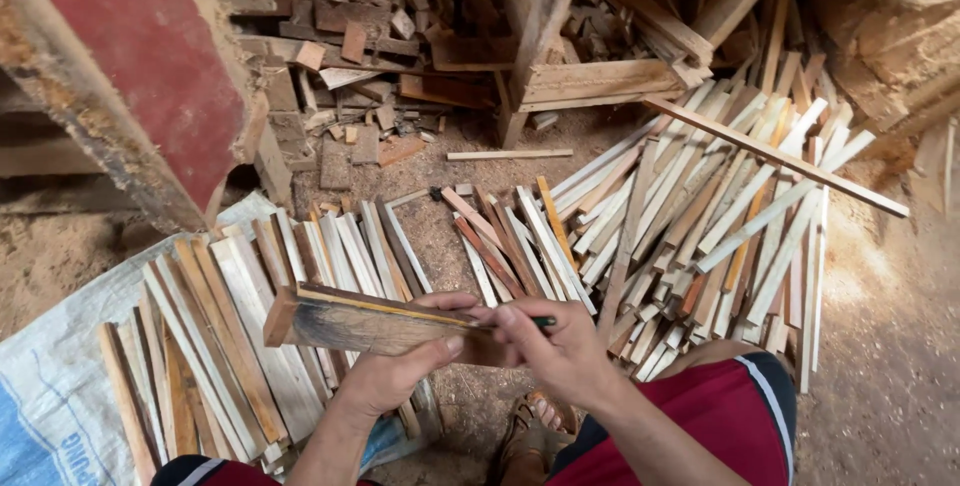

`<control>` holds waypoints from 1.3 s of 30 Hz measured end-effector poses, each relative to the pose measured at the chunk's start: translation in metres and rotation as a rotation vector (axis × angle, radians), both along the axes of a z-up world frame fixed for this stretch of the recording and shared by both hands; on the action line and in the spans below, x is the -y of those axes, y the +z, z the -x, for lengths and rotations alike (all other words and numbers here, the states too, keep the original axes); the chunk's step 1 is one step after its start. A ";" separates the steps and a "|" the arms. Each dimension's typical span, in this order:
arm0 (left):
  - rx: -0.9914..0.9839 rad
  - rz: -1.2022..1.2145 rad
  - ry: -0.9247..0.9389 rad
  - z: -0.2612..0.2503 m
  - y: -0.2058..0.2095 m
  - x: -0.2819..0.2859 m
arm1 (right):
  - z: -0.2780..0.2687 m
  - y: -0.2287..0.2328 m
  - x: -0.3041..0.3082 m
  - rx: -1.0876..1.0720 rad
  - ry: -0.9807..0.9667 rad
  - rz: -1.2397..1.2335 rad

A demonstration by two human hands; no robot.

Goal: Sorting and marking thin wood strips on a workshop floor

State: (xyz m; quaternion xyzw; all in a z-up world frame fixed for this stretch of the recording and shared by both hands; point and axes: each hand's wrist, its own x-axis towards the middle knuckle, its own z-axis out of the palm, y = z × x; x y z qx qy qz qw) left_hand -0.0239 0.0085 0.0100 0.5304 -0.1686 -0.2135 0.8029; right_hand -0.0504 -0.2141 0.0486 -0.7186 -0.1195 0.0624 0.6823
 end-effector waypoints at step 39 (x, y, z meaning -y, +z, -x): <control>0.008 0.085 0.168 0.000 0.030 -0.022 | 0.001 -0.041 0.032 -0.302 -0.249 0.271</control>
